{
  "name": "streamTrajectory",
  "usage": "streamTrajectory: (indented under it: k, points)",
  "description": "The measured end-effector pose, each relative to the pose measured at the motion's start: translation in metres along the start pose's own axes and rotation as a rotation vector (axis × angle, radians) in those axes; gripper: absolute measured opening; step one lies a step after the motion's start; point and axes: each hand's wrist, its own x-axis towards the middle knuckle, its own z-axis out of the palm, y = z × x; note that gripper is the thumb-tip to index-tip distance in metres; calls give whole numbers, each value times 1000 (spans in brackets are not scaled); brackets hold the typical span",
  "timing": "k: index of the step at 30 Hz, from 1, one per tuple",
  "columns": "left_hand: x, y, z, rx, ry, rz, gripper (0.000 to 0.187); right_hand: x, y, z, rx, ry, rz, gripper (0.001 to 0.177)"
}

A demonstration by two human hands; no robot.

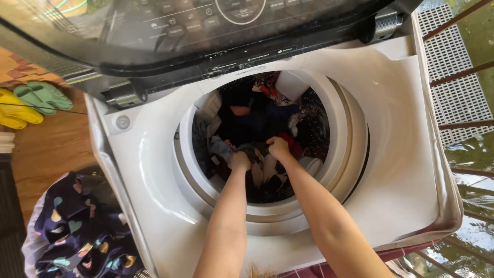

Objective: Removing wet clothes from a top-loading washing machine and placing them into a laundry basket.

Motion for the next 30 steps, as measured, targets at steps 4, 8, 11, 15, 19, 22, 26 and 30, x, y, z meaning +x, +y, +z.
streamTrajectory:
  k: [4,8,11,15,19,22,26,30]
  points:
    - [-31,31,-44,38,-27,225,52,-44,-59,-31,-131,-86,18,55]
    - [-112,81,-126,39,94,461,56,-58,-65,-45,-432,-92,-83,103]
    - [-223,98,-202,-9,116,528,67,-13,-34,-47,-539,-186,-26,138]
    - [-314,78,-252,-271,317,689,55,-51,-9,-54,-411,-149,-599,68]
    - [-395,37,-292,-630,355,1141,50,-173,-143,-70,-178,152,-983,93]
    - [-454,5,-313,-748,224,1242,51,-208,-164,-60,129,328,-1029,68]
    - [-492,-48,-332,-528,611,948,55,-203,-161,-66,78,643,-775,46]
    - [-488,-94,-333,-766,654,1262,51,-227,-155,-82,-254,744,-590,54]
